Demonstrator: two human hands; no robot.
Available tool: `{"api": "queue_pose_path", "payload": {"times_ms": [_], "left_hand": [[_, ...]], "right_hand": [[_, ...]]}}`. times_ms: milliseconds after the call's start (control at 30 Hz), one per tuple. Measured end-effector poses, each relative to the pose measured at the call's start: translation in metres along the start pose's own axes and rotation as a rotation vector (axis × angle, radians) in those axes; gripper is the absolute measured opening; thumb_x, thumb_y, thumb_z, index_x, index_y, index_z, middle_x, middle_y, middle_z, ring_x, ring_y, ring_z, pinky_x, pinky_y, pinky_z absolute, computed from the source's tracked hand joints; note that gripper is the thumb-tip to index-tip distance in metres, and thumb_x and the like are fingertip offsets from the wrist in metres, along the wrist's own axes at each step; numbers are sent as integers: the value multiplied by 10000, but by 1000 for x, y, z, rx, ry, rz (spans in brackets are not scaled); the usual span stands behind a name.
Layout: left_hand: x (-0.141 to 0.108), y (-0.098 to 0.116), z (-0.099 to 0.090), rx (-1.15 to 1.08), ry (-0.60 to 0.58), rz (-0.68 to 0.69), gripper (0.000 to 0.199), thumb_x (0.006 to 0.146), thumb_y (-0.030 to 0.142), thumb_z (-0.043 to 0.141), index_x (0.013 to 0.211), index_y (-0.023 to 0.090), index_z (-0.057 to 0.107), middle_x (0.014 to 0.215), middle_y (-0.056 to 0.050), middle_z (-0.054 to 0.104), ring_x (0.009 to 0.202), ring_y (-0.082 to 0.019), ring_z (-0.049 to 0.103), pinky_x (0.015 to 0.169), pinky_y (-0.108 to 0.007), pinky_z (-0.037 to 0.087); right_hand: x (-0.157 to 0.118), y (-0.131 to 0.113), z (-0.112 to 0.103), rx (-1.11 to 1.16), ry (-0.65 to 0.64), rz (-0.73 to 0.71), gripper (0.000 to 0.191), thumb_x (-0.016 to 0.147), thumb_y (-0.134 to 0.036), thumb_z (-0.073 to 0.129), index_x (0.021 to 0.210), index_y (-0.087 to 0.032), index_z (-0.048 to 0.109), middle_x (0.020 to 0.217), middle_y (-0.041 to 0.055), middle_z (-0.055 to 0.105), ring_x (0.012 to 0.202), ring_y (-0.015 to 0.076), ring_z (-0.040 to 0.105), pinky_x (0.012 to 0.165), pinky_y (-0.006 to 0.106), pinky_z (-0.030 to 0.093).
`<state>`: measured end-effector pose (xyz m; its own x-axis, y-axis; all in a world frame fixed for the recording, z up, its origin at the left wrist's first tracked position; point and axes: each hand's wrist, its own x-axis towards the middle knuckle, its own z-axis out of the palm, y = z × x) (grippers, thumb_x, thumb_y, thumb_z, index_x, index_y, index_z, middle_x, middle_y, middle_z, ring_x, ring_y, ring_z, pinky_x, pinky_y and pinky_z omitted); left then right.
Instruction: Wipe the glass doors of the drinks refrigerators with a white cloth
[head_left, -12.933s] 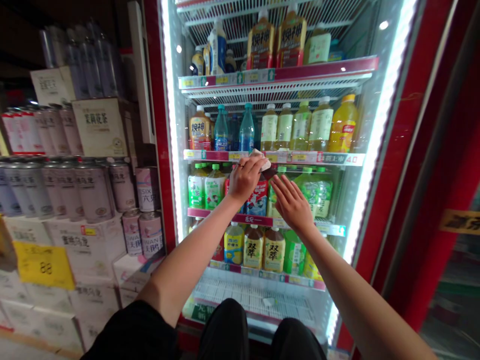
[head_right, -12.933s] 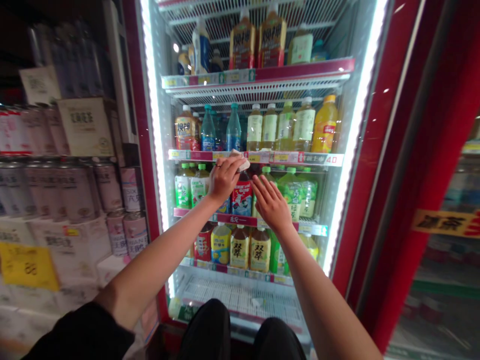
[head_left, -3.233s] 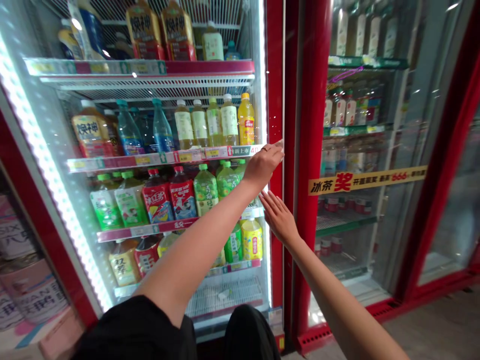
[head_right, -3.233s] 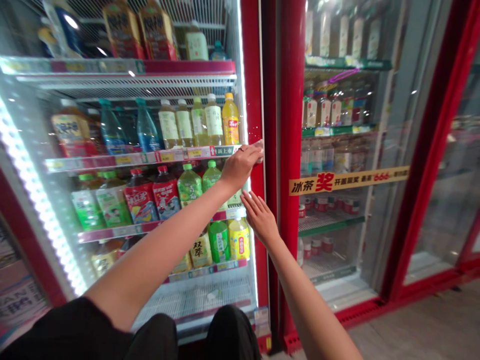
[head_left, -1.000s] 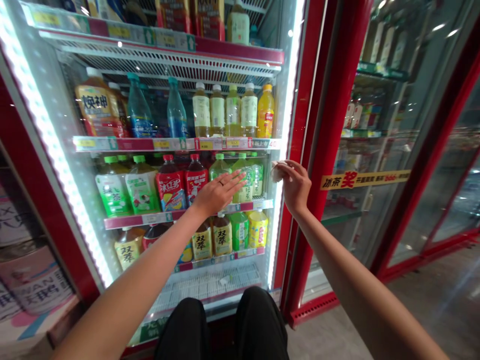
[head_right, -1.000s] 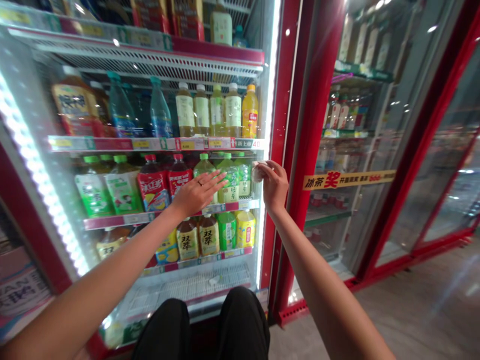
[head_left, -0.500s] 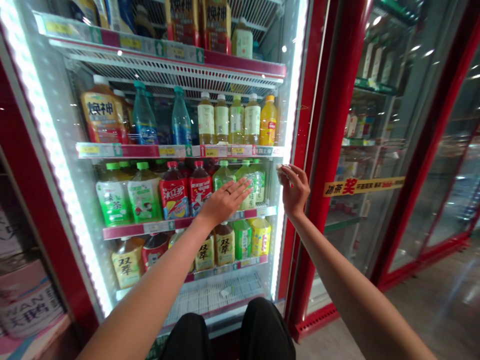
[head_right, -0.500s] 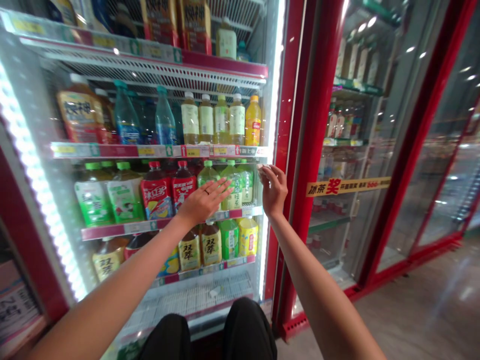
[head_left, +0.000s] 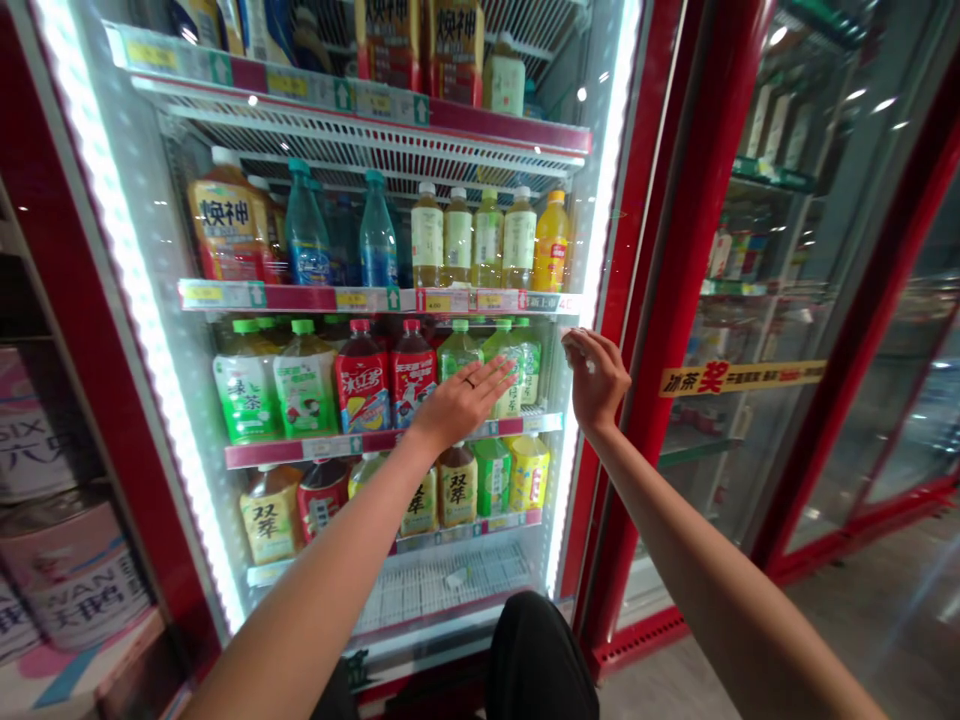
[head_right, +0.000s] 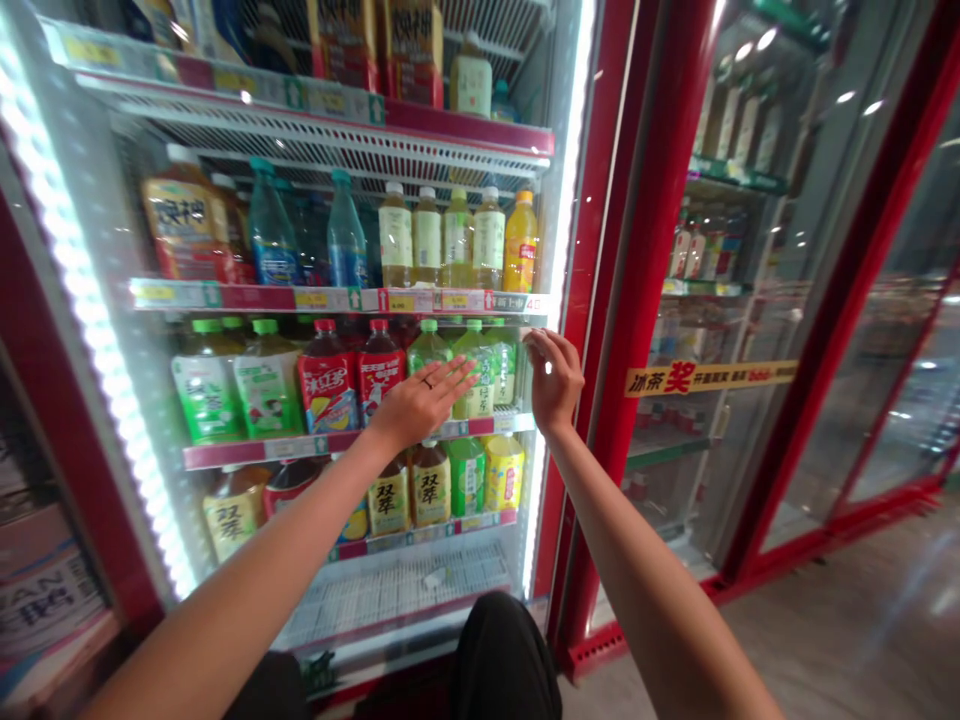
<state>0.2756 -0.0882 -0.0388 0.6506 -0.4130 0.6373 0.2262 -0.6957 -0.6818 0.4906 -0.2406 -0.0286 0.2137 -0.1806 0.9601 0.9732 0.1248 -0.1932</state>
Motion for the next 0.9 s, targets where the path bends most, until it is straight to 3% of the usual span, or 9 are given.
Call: {"api": "queue_pose_path", "payload": {"times_ms": [167,300,433,633,767,900], "left_hand": [[-2,0,0,28,-8,-35,723,1035,122,484,1717,92,247,1758,-90,359,1653,-209,344,1345,-413,392],[-1,1,-1,13,-19,-86,819,1008,115,466,1736,76,90,1768,-111,329,1668,-225,307,1381,-449,336],[0,1,-2,-1,-36,-86,834,996,102,462,1735,60,77,1773,-115,319,1675,-224,287,1387,-446,336],[-1,3,-3,-65,-60,-111,847,999,89,431,1740,90,20,1788,-98,283,1680,-229,263,1388,-469,343],[-3,6,-3,-84,-98,-128,850,1008,108,426,1738,83,-8,1800,-96,242,1689,-232,229,1397,-465,328],[-3,7,-3,-95,-99,-134,856,1006,107,416,1738,97,-29,1799,-92,246,1686,-237,231,1398,-483,327]], "right_hand": [[-8,-9,5,-24,-51,-42,242,1036,-352,647,1195,-305,824,1247,64,798,1195,256,757,1078,486,621],[-8,-2,-1,-65,32,25,246,1023,-391,647,1150,-290,833,1180,68,810,1123,255,778,998,472,655],[3,-7,6,-53,72,44,228,1014,-361,655,1135,-276,828,1173,66,803,1109,253,771,987,471,658],[-12,-16,7,17,-50,2,242,1018,-335,658,1207,-302,806,1267,64,776,1200,249,740,1055,469,628],[-17,-5,2,6,2,83,275,992,-351,658,1221,-286,796,1258,77,760,1177,269,737,1008,479,640],[-3,-10,12,-27,26,74,274,996,-325,633,1212,-284,796,1219,78,764,1167,269,728,1046,486,614]]}}
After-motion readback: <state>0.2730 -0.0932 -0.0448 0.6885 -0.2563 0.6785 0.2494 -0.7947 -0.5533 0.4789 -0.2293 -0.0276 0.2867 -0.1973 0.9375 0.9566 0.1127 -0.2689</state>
